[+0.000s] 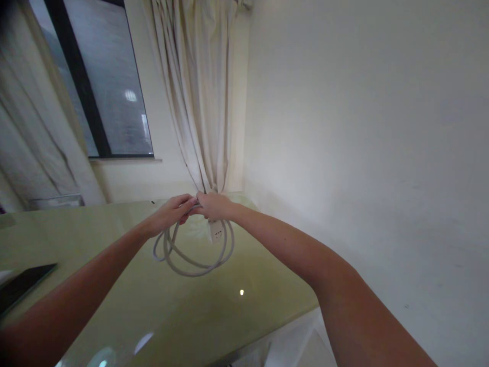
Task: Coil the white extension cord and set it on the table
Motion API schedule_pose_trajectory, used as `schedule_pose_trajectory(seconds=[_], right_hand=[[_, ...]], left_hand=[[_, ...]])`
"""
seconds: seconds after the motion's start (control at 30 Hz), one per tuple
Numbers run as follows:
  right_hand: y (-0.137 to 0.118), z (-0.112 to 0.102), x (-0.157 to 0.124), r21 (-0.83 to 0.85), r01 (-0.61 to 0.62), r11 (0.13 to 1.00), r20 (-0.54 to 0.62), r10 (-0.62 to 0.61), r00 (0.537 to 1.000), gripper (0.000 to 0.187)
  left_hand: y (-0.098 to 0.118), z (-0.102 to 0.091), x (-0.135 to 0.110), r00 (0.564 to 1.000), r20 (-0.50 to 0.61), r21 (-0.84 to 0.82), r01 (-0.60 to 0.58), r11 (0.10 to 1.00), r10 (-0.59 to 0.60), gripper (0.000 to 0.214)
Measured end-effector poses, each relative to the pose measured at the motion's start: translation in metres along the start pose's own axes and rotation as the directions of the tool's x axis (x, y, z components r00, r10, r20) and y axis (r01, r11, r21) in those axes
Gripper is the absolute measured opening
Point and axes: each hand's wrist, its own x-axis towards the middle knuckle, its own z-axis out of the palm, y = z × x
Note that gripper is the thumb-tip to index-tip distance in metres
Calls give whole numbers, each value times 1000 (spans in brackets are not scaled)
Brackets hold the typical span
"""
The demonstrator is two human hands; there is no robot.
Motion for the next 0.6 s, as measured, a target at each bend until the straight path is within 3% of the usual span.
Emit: schedule_pose_trajectory(seconds=[0.1, 0.17, 0.27, 0.33, 0.43, 0.6], right_hand=[[26, 27, 7, 202, -128, 971, 79, 114, 990, 52], [50, 43, 12, 224, -270, 936, 59, 263, 963, 52], [93, 61, 18, 214, -420, 882, 65, 416, 907, 50], [122, 70, 19, 203, -501, 841, 107, 490, 865, 50], [154, 90, 18, 164, -617, 770, 177, 593, 786, 39], [175, 133, 14, 54, -722, 689, 170, 707, 687, 41]], left_hand=[[-36, 9, -4, 987, -154, -42, 37, 998, -43, 49], [-65, 18, -13, 937, -324, -5, 139, 990, -133, 56], [-108, 36, -39, 866, -454, 45, 257, 965, -209, 54], [-131, 48, -60, 849, -465, 87, 325, 942, -250, 46], [-154, 60, -81, 875, -407, 149, 345, 927, -261, 31], [-168, 62, -85, 877, -398, 213, 373, 903, -269, 31]])
